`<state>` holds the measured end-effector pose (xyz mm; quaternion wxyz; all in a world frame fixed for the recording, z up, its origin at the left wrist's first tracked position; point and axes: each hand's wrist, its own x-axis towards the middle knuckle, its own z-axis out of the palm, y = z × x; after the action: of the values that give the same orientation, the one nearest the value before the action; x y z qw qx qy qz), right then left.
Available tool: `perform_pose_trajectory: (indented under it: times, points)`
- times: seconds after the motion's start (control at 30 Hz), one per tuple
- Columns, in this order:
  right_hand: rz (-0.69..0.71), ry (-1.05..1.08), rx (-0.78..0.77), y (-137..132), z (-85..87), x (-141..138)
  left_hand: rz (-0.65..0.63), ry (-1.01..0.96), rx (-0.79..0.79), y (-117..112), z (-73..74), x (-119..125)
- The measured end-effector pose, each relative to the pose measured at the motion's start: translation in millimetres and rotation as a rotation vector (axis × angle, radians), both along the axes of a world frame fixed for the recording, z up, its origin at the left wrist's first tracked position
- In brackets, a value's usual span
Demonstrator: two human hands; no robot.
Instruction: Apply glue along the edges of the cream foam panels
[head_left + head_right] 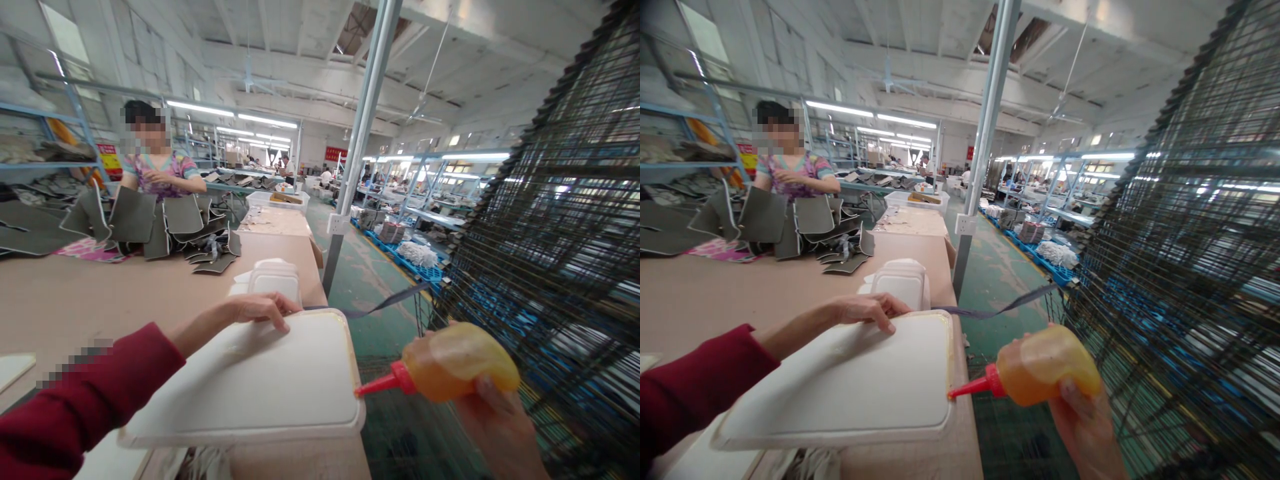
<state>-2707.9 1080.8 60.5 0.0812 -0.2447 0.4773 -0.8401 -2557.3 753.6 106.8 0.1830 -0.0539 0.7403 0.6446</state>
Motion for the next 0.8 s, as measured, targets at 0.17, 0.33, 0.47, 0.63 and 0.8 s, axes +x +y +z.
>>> perform_pose_trajectory:
  times: [0.17, 0.33, 0.47, 0.63, 0.8]
  points:
    - [0.013, -0.103, -0.005, 3.6, -15.6, -7.9, 0.025, 0.006, 0.015, -2.8, -4.3, 2.7]
    - [-0.049, -0.123, 0.021, 3.0, -26.8, -11.2, 0.059, 0.002, 0.023, -7.6, -10.9, 5.6]
    - [-0.084, -0.135, 0.025, 3.1, -34.4, -12.3, 0.092, 0.009, 0.028, -11.2, -15.4, 7.5]
    - [-0.149, -0.179, 0.015, 8.4, -41.6, -9.6, 0.142, 0.027, 0.070, -12.7, -24.2, 10.0]
    - [-0.349, -0.206, 0.017, 8.3, -39.3, 5.8, 0.227, 0.041, 0.143, -12.1, -43.6, 10.6]
